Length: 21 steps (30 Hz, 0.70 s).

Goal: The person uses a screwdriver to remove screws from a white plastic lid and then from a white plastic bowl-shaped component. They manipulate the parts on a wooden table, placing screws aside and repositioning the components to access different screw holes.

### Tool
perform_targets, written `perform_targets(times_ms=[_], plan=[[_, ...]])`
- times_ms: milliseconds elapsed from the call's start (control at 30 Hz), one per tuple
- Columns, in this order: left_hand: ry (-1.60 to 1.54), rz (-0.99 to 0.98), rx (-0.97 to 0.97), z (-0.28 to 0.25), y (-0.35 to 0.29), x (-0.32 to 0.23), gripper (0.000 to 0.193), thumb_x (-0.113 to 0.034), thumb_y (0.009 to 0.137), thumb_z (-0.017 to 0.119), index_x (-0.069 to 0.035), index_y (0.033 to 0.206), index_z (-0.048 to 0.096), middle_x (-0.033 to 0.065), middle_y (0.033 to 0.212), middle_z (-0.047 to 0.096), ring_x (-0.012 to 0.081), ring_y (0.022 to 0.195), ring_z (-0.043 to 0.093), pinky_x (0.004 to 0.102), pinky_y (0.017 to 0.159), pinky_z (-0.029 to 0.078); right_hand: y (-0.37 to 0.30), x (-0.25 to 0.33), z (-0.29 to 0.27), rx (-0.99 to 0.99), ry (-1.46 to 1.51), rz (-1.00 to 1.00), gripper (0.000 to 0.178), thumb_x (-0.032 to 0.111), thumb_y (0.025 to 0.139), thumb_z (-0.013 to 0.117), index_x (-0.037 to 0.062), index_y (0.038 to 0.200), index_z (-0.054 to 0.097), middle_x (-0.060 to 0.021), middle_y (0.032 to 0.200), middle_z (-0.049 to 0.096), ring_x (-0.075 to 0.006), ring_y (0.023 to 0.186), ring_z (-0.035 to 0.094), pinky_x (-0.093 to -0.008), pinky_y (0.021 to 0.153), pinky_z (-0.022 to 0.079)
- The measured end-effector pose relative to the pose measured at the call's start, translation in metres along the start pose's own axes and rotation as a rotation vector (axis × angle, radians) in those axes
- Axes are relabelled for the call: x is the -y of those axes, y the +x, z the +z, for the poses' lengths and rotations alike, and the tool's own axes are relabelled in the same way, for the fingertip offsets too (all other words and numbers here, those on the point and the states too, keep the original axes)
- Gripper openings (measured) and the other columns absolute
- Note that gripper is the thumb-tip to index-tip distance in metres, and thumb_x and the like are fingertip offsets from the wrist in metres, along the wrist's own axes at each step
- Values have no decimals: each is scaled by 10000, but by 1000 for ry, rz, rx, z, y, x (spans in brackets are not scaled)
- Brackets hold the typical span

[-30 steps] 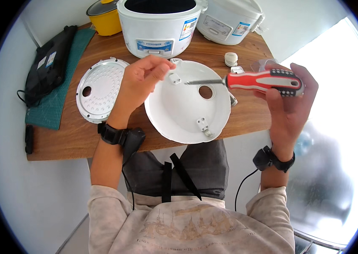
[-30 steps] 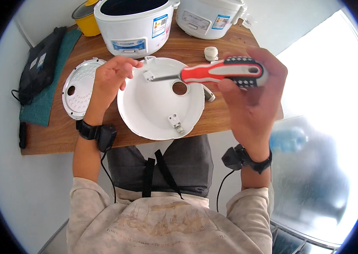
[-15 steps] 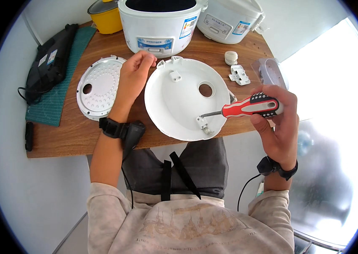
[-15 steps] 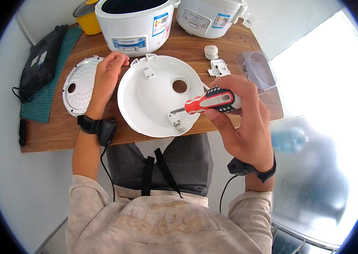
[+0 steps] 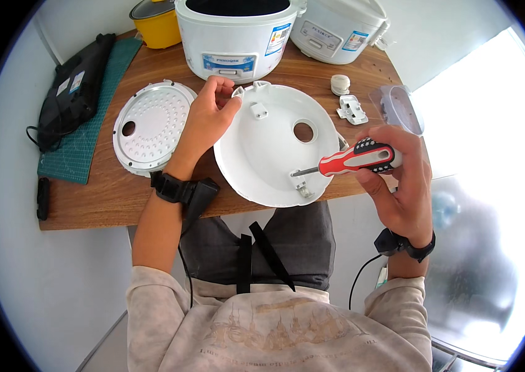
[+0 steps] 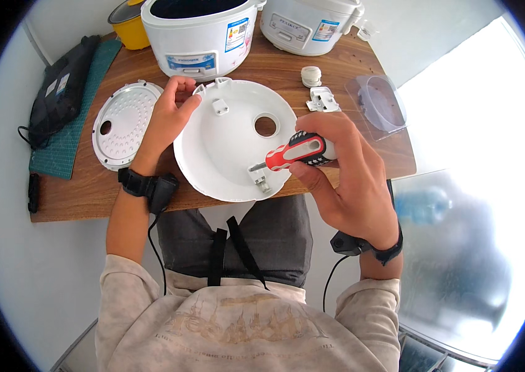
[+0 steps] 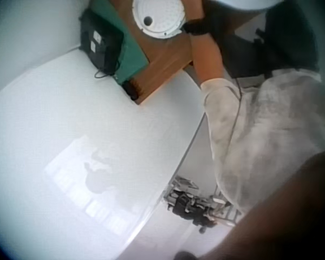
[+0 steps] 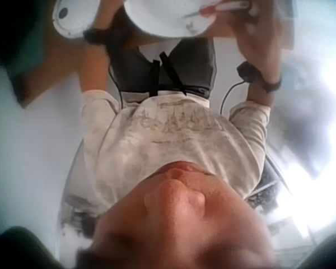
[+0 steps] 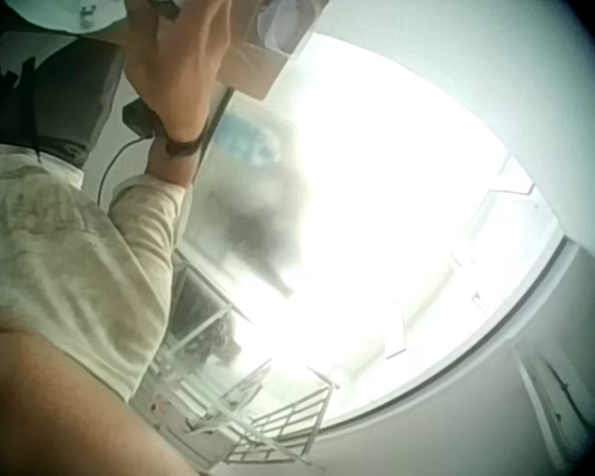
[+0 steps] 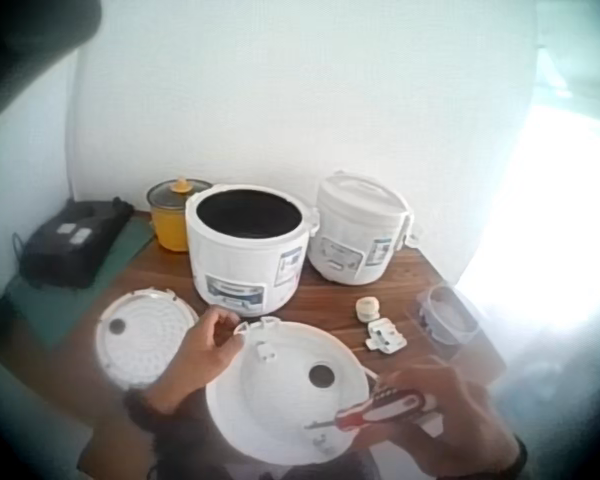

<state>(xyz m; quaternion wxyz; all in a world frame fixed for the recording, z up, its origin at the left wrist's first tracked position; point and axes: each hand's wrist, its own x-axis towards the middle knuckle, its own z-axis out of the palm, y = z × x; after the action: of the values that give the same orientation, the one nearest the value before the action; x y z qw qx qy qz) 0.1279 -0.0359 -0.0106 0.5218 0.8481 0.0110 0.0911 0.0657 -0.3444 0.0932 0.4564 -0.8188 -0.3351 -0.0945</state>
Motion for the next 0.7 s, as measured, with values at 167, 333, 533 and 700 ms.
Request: perform_targets(times_ms=[167, 333, 533, 700], plan=[[-107, -77, 87, 1, 4, 11, 338, -187, 958, 617, -33, 1241, 512, 119, 1163, 626, 180, 1068, 591, 317, 923, 475, 6, 4, -2, 84, -60, -101, 430, 20, 816, 769, 6, 1191, 561, -180, 1128, 641, -340, 941, 660, -374, 831, 542], [-219, -166, 206, 0, 3, 12, 417, -186, 965, 585, -40, 1340, 477, 151, 1265, 603, 206, 1127, 588, 318, 968, 466, 12, 20, -2, 190, -37, -154, 492, -74, 754, 724, 1, 1216, 572, -190, 1210, 614, -350, 1058, 651, -388, 846, 560], [-323, -338, 292, -1, -6, -14, 571, -102, 906, 562, -18, 1450, 413, 200, 1306, 582, 265, 1165, 595, 362, 1000, 463, 27, 29, -10, 256, -40, -243, 613, -136, 646, 610, -31, 1250, 606, -251, 1267, 607, -361, 1187, 623, -432, 954, 531], [-288, -375, 319, -1, -7, -13, 644, -69, 892, 563, -51, 1505, 365, 186, 1342, 573, 256, 1182, 600, 355, 1000, 478, 29, 20, -10, 255, -120, -308, 559, 8, 693, 775, 12, 1236, 641, -172, 1203, 625, -315, 995, 660, -381, 795, 554]])
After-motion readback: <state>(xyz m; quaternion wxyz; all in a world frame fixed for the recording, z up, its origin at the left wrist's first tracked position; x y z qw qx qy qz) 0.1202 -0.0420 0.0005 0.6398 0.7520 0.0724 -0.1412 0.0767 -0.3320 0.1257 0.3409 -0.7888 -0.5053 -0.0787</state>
